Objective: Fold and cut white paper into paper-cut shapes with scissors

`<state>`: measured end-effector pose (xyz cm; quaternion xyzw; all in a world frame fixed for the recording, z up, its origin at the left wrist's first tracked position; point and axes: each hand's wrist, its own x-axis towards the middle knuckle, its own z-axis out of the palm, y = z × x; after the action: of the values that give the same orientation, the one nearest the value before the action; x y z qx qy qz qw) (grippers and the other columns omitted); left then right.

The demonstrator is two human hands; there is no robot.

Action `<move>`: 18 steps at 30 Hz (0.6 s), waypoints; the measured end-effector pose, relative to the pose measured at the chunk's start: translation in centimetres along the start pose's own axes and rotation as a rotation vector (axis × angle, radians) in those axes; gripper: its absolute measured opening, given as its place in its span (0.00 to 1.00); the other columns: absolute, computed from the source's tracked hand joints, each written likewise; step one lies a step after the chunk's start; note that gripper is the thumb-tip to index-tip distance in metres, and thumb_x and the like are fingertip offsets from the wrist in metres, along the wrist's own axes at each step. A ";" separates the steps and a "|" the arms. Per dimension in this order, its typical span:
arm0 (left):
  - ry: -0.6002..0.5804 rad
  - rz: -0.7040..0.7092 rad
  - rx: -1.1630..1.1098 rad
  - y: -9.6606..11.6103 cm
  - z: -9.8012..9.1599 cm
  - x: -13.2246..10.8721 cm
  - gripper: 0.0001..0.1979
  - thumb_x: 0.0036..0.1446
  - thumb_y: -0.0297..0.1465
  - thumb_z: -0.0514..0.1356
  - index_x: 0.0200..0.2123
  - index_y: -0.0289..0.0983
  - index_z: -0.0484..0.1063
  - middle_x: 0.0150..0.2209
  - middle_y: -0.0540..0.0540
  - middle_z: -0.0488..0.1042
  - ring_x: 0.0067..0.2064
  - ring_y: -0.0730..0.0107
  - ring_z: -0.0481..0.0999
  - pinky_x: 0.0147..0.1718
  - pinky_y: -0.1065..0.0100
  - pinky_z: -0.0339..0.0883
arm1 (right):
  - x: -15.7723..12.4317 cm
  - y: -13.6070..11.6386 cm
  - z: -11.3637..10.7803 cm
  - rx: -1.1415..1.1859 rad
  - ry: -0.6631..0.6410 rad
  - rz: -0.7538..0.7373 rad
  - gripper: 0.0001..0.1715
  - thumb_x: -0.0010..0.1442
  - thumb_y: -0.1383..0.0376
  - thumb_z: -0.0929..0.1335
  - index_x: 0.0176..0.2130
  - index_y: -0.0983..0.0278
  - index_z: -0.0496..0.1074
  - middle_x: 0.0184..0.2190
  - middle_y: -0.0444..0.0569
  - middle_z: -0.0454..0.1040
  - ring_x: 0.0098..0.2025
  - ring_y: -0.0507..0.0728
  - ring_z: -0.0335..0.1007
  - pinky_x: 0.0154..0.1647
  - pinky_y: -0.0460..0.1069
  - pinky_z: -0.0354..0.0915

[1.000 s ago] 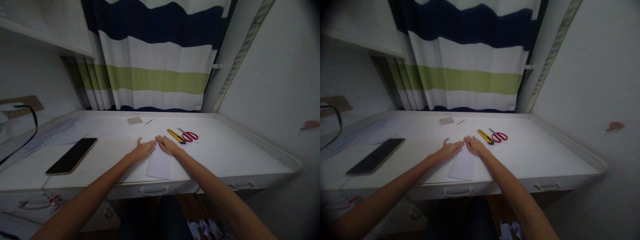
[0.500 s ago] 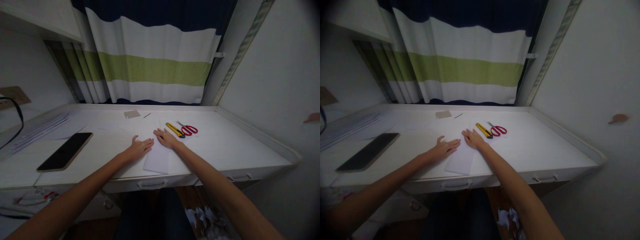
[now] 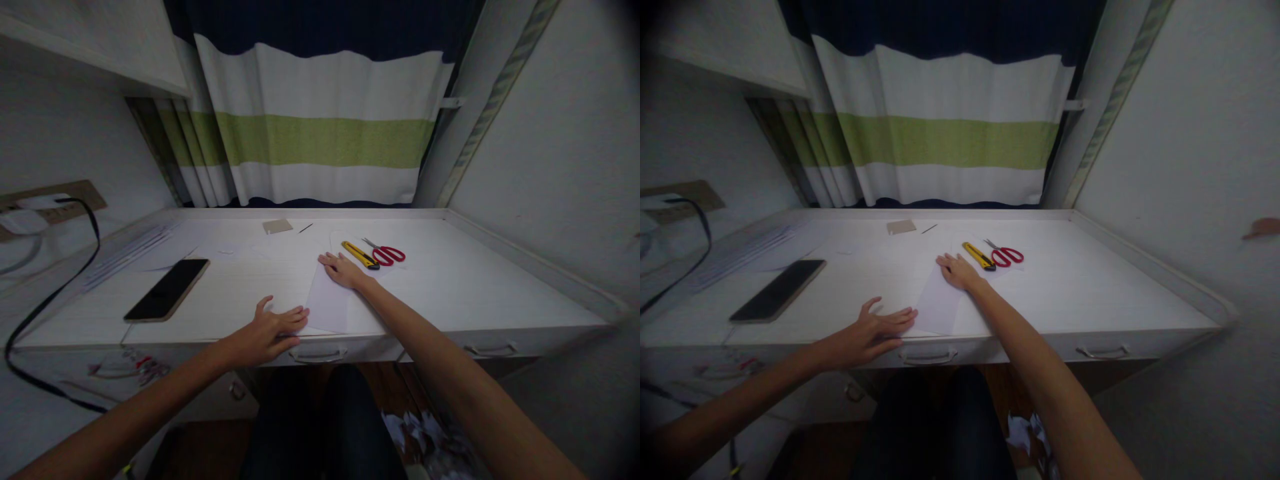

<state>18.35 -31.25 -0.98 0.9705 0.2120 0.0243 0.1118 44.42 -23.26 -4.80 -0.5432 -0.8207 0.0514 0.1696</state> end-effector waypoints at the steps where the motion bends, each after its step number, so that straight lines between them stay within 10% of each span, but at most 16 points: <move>1: -0.006 0.012 -0.010 0.2 -0.1 -0.3 0.20 0.59 0.40 0.42 0.54 0.46 0.54 0.55 0.45 0.58 0.56 0.62 0.56 0.52 0.48 0.28 | 0.1 -0.1 0.0 0.004 0.008 0.013 0.24 0.58 0.68 0.54 0.54 0.65 0.56 0.55 0.50 0.56 0.58 0.56 0.47 0.57 0.58 0.42; 8: 0.181 -0.001 0.081 -0.7 0.1 1.4 0.27 0.55 0.41 0.48 0.56 0.37 0.51 0.57 0.40 0.54 0.56 0.64 0.57 0.49 0.62 0.56 | 0.9 -1.1 -0.1 0.054 0.056 0.105 0.21 0.56 0.71 0.56 0.50 0.67 0.62 0.53 0.54 0.61 0.56 0.56 0.53 0.55 0.54 0.49; 15: 0.202 0.214 0.382 -2.4 -0.3 2.8 0.17 0.60 0.31 0.41 0.41 0.32 0.66 0.40 0.36 0.72 0.37 0.62 0.73 0.33 0.60 0.68 | 1.9 -0.6 -0.9 0.166 0.085 0.178 0.15 0.58 0.62 0.60 0.44 0.65 0.64 0.46 0.52 0.65 0.44 0.54 0.63 0.45 0.55 0.61; 18: 0.477 0.095 0.203 -3.5 -1.0 2.7 0.16 0.58 0.32 0.44 0.37 0.34 0.69 0.36 0.39 0.74 0.34 0.64 0.74 0.32 0.62 0.69 | 1.8 -0.3 -2.1 0.233 0.152 0.161 0.15 0.59 0.62 0.58 0.40 0.65 0.69 0.40 0.50 0.70 0.40 0.55 0.67 0.42 0.52 0.63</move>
<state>19.27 -26.86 -0.79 0.9524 0.1879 0.2365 -0.0405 44.20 -21.99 -2.30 -0.5861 -0.7478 0.1184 0.2884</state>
